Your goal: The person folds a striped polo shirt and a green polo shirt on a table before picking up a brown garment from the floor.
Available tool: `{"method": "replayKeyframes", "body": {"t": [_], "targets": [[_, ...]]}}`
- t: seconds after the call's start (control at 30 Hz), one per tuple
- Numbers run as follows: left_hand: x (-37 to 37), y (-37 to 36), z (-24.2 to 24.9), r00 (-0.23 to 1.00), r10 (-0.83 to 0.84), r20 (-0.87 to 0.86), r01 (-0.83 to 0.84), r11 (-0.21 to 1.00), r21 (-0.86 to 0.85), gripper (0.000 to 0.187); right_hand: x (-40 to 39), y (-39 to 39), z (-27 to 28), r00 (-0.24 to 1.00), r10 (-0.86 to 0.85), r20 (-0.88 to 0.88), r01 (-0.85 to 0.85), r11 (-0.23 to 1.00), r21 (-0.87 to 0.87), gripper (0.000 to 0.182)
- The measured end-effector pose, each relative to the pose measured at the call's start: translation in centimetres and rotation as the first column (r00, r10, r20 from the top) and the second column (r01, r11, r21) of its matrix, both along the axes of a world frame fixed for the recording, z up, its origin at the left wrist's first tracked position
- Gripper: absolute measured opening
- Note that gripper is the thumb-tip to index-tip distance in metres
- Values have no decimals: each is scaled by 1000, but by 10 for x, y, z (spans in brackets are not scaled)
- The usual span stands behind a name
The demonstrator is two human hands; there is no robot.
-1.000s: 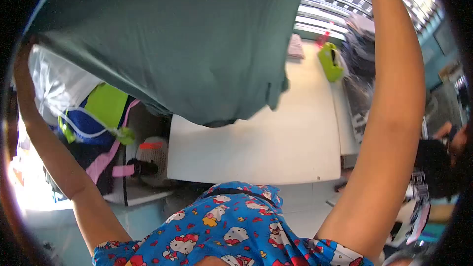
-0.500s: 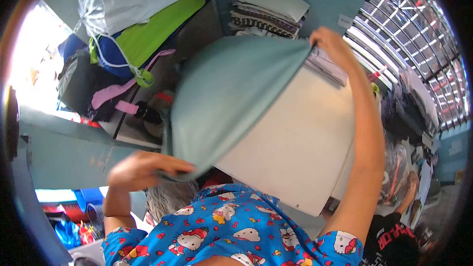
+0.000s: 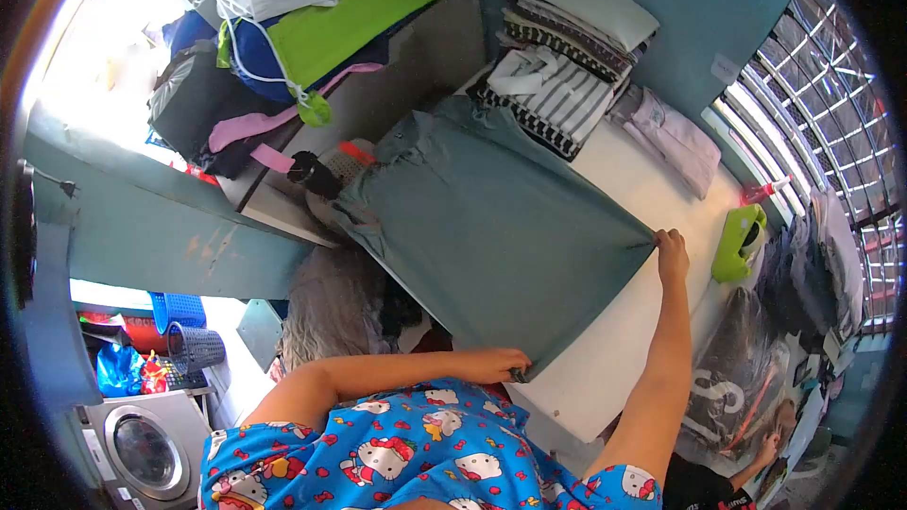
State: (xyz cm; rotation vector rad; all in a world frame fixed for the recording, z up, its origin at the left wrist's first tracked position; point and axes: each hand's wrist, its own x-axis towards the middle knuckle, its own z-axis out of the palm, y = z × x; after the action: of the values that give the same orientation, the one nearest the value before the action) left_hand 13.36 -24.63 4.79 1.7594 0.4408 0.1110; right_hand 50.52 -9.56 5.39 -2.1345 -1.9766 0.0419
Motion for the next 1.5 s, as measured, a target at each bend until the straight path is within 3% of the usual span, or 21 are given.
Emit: {"method": "replayKeyframes", "body": {"t": [0.07, 0.17, 0.27, 0.37, 0.47, 0.5, 0.57, 0.7, 0.83, 0.93, 1.03, 1.13, 1.2, 1.23, 1.27, 1.3, 1.37, 1.47, 1.5], "targets": [[19, -11, -11, 995, 21, 94, -18, 999, -32, 29, 15, -20, -9, 999, -53, 6, 53, 998, 13, 8], [46, -29, -20, 996, -56, 75, 61, 996, -72, 29, 41, -53, -19, 988, -152, -13, 151, 986, -66, 10], [63, -50, -26, 975, -118, 190, 139, 985, -99, 27, 63, -90, -35, 956, -289, 56, 294, 949, -110, 16], [69, -54, -32, 950, -147, 276, 201, 963, -179, 26, 58, -112, -45, 930, -368, -17, 368, 926, 82, 21], [51, -17, -16, 978, -47, 203, 75, 988, -131, 25, 0, -117, -50, 904, -383, -192, 423, 869, 257, 28], [42, -2, -22, 987, 22, 157, -6, 995, -101, 23, -38, -121, -40, 886, -397, -241, 456, 839, 296, 30], [14, 34, -30, 982, 175, 73, -178, 983, 36, 18, -93, -133, -32, 848, -421, -321, 489, 855, 171, 37], [-55, 111, -44, 855, 518, 23, -498, 807, 316, 16, -159, -158, -59, 817, -558, -145, 568, 822, 37, 43], [-106, 174, -40, 748, 663, 11, -548, 608, 575, 15, -165, -168, -70, 811, -585, 12, 584, 811, 10, 44], [-129, 216, -40, 736, 674, 62, -500, 479, 722, 16, -159, -165, -67, 818, -575, 4, 573, 817, 59, 39], [-138, 240, -35, 771, 635, 46, -429, 465, 774, 17, -161, -147, -65, 701, -710, -67, 713, 699, 60, 30], [-143, 257, -34, 779, 627, -1, -439, 547, 713, 16, -198, -80, -43, 611, -589, -529, 712, 701, 41, 25], [-145, 265, -32, 749, 661, -49, -490, 603, 630, 16, -238, -26, -50, 527, -404, -748, 608, 794, 0, 26], [-147, 268, -36, 755, 650, -85, -468, 625, 625, 16, -265, 3, -36, 314, -434, -845, 547, 810, -213, 26], [-149, 272, -40, 759, 640, -118, -447, 644, 620, 16, -287, 29, -30, 183, -435, -882, 420, 846, -330, 27], [-150, 276, -43, 762, 631, -148, -428, 661, 616, 15, -307, 51, -33, 134, -431, -892, 370, 857, -358, 28], [-148, 281, -41, 753, 623, -210, -395, 684, 613, 15, -340, 88, -28, 300, -550, -779, 310, 829, -466, 32], [-141, 286, -34, 739, 606, -294, -330, 706, 626, 13, -366, 111, -53, 518, -478, -709, 333, 877, -347, 33], [-140, 288, -32, 734, 599, -320, -304, 711, 634, 12, -369, 114, -56, 518, -501, -693, 335, 865, -374, 33]]}}
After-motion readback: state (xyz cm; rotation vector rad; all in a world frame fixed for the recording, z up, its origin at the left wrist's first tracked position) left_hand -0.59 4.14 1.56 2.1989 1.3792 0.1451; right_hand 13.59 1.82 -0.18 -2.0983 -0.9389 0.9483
